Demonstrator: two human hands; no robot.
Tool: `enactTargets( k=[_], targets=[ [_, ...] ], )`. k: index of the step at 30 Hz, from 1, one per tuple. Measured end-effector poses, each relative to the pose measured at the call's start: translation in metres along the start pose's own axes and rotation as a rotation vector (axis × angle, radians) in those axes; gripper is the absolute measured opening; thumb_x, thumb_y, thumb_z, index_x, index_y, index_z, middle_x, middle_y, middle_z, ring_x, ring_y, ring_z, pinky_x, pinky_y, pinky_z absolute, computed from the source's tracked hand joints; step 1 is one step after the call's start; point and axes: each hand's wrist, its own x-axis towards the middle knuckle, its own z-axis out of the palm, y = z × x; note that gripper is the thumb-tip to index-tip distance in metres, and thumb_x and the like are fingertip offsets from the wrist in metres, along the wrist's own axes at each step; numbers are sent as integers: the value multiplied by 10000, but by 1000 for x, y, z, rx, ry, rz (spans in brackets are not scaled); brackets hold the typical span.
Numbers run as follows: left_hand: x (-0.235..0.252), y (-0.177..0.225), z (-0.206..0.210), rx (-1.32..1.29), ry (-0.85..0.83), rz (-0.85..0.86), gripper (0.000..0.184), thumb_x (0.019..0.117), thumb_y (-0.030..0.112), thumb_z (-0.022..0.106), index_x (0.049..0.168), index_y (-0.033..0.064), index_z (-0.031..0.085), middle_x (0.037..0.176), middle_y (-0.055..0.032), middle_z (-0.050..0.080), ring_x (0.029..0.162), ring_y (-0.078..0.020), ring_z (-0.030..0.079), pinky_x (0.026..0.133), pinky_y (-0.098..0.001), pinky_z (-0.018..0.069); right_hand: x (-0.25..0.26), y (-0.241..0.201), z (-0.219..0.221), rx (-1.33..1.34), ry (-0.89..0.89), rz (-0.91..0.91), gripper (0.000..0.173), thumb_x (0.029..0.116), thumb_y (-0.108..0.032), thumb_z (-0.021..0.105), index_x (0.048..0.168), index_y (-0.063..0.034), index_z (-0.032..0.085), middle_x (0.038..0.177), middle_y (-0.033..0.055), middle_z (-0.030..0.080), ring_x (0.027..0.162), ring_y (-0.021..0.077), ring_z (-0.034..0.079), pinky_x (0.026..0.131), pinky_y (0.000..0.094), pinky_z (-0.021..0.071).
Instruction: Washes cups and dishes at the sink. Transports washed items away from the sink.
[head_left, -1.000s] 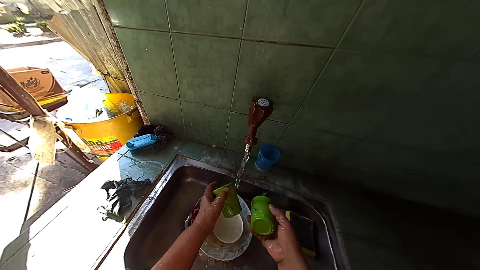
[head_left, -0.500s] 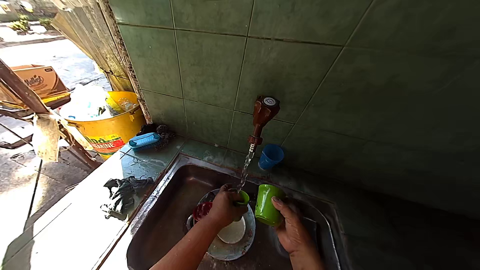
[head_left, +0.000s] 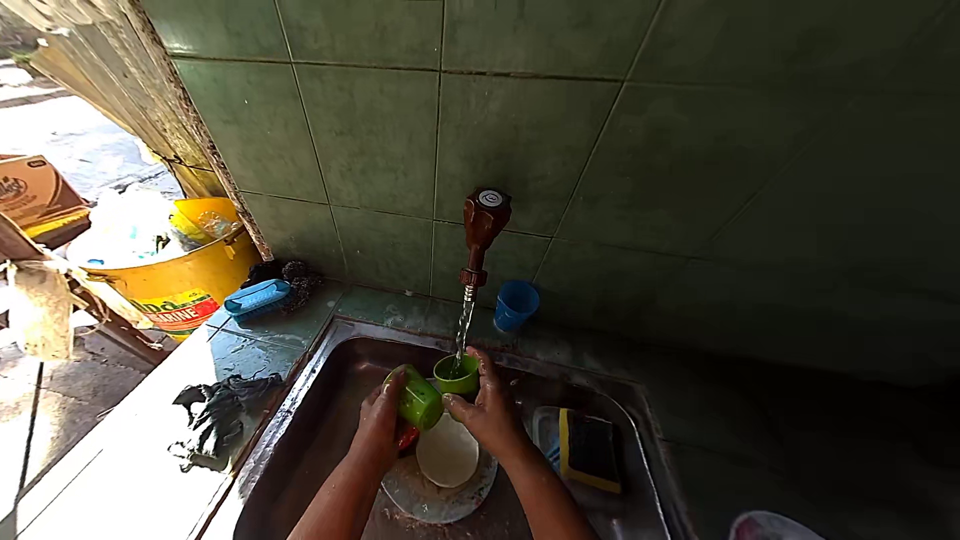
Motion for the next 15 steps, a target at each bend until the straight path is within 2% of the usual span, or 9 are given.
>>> enactTargets(
  k=[2,4,5,6,7,8,11,13,15],
  targets=[
    [-12,11,-7,-181,-57,-157,483,1099,459,345,1178,38,568,929,-156,680,760,-247,696,633,-381,599,6,-8,9,173,-1,109,769,834,-201,775,1465,56,417,1290,234,618,1153,250,644,1001,384,530],
    [-21,17,-15,-328,-67,-261,555,1078,545,309,1161,55,556,886,-159,675,706,-256,691,612,-381,601,5,-19,13,460,-31,329,639,929,-145,696,1471,25,402,1269,219,608,1092,248,659,919,378,570],
    [-24,18,-19,-380,-62,-290,592,1068,577,296,1134,50,558,840,-158,675,663,-249,684,601,-372,599,2,-26,11,647,-44,493,495,1012,-146,606,1450,-8,421,1218,207,615,1017,263,674,828,393,593],
    [-26,18,-22,-419,-49,-306,604,1065,588,293,1118,47,555,815,-156,674,643,-243,681,602,-365,598,-1,-32,9,806,-47,665,361,1076,-211,499,1389,-34,471,1113,198,637,890,278,688,705,397,599],
    [-28,18,-25,-433,-30,-306,587,1068,578,302,1108,48,551,801,-149,669,628,-234,676,595,-357,598,-5,-36,7,927,-54,812,360,1101,-316,405,1303,-41,518,999,194,653,752,280,688,586,377,584],
    [-30,17,-28,-424,-16,-297,552,1076,547,321,1117,45,548,810,-146,665,635,-230,672,601,-357,598,-10,-36,4,1028,-70,911,429,1098,-395,344,1233,-36,536,911,197,664,643,276,685,497,353,576],
    [-29,11,-36,-307,35,-233,399,1081,389,458,1160,21,587,900,-157,685,725,-238,693,645,-370,603,-26,-29,-5,1100,-187,974,518,1097,-445,288,1154,-8,560,807,205,673,533,257,668,418,307,545],
    [-27,4,-38,-194,40,-200,328,1062,318,535,1151,12,614,923,-153,687,741,-226,689,634,-352,593,-35,-21,-16,1052,-357,912,536,1097,-439,251,1108,-14,577,776,186,685,528,237,678,413,288,543],
    [-29,0,-35,-138,8,-200,304,1057,296,553,1144,13,622,926,-147,690,752,-219,691,636,-343,588,-39,-14,-27,1026,-545,850,551,1080,-440,230,1072,-39,608,793,165,706,555,220,695,434,279,558]
  ],
)
